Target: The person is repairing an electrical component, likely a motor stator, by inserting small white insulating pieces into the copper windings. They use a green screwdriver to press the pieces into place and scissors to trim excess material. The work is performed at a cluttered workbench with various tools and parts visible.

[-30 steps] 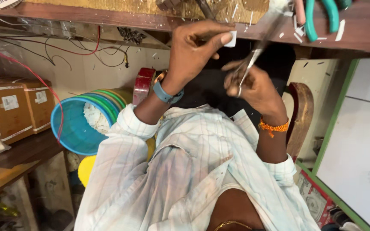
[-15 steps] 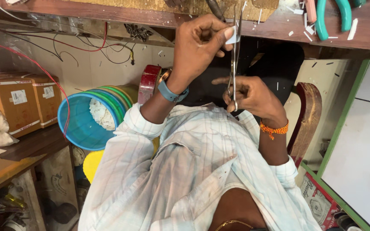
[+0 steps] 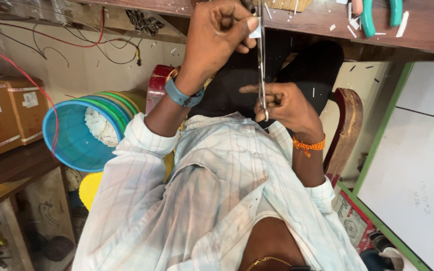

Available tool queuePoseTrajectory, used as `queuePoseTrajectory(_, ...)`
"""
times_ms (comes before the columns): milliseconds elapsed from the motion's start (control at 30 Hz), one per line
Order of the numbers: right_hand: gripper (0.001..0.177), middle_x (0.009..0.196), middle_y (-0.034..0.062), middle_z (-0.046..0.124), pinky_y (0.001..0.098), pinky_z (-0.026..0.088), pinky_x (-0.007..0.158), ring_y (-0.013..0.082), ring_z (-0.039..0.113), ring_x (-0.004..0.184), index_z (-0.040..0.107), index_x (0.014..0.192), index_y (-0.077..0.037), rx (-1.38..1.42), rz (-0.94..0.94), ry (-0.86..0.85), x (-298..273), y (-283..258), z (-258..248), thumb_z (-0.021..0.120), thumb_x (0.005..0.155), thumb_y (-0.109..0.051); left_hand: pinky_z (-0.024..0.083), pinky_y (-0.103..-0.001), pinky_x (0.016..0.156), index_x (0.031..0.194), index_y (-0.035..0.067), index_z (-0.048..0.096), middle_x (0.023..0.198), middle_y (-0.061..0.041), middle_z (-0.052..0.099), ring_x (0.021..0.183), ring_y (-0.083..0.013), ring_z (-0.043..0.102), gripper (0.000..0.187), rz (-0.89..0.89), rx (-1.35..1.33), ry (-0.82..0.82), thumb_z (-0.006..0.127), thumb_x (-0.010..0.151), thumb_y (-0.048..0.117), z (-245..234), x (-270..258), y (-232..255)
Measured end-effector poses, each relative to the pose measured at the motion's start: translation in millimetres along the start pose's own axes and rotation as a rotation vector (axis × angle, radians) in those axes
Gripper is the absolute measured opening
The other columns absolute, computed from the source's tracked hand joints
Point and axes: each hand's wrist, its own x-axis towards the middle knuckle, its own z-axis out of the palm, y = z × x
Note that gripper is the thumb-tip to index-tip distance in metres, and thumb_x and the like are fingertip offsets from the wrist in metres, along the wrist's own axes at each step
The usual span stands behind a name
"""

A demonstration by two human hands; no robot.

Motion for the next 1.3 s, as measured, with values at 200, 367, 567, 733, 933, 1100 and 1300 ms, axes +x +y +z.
queuePoseTrajectory(200,0.044,0.074,0.0022,0.069,0.021,0.05,0.063,0.007,0.065,0.068,0.071,0.125,0.009,-0.108,0.02,0.035,-7,11,-1,0.071,0.081,0.004,0.064,-0.024,0.062,0.104,-0.003,0.067,0.087,-0.007,0.076,0.079,-0.0127,0.077,0.016,-0.006,-0.013,-0.027,0.068,0.107,0.013,-4,2,1)
queuePoseTrajectory(367,0.03,0.091,0.0078,0.072,0.0231,0.054,0.074,0.0124,0.068,0.08,0.068,0.113,0.013,-0.048,-0.208,0.222,-12,10,-6,0.072,0.087,-0.002,0.054,-0.021,0.043,0.114,0.004,0.056,0.103,-0.006,0.079,0.076,-0.0144,0.083,0.019,-0.107,-0.223,-0.076,0.058,0.104,0.02,2,1,9)
queuePoseTrajectory(567,0.069,0.098,0.008,0.069,0.0219,0.045,0.073,0.0097,0.058,0.08,0.063,0.132,0.009,-0.087,-0.27,0.263,-15,3,-15,0.089,0.079,-0.028,0.053,-0.022,0.051,0.127,0.004,0.069,0.1,-0.007,0.072,0.082,-0.0096,0.067,0.023,0.098,-0.013,0.035,0.06,0.112,0.018,4,-10,11)
queuePoseTrajectory(733,0.067,0.107,0.0035,0.068,0.021,0.047,0.073,0.0062,0.058,0.085,0.06,0.131,0.005,-0.137,-0.279,0.088,-13,1,-8,0.089,0.074,-0.015,0.055,-0.024,0.076,0.129,0.002,0.065,0.094,-0.004,0.074,0.085,-0.0091,0.071,0.024,0.151,0.003,0.016,0.068,0.107,0.01,-1,-15,11)
queuePoseTrajectory(933,0.07,0.088,-0.0004,0.062,0.0199,0.043,0.064,0.0034,0.049,0.072,0.065,0.132,0.003,-0.244,-0.027,-0.005,-16,-8,0,0.089,0.067,-0.008,0.061,-0.025,0.077,0.101,-0.001,0.073,0.088,-0.006,0.076,0.081,-0.0112,0.076,0.009,0.16,0.014,-0.006,0.073,0.102,0.008,1,-16,17)
queuePoseTrajectory(1100,0.061,0.079,0.0015,0.063,0.0218,0.036,0.059,0.0064,0.043,0.064,0.071,0.126,0.005,-0.29,0.076,0.013,-19,-10,-1,0.089,0.068,-0.004,0.06,-0.025,0.072,0.095,-0.002,0.073,0.084,-0.006,0.075,0.078,-0.012,0.077,0.01,0.163,0.15,-0.056,0.076,0.099,0.007,-5,-20,26)
queuePoseTrajectory(1300,0.054,0.084,0.0015,0.068,0.0215,0.052,0.069,0.0053,0.063,0.077,0.068,0.124,0.005,-0.217,0.025,-0.077,-19,-6,-5,0.087,0.075,-0.006,0.063,-0.025,0.071,0.094,-0.003,0.072,0.086,-0.006,0.074,0.078,-0.0124,0.078,0.009,0.124,0.101,-0.121,0.075,0.099,0.003,-14,-17,26)
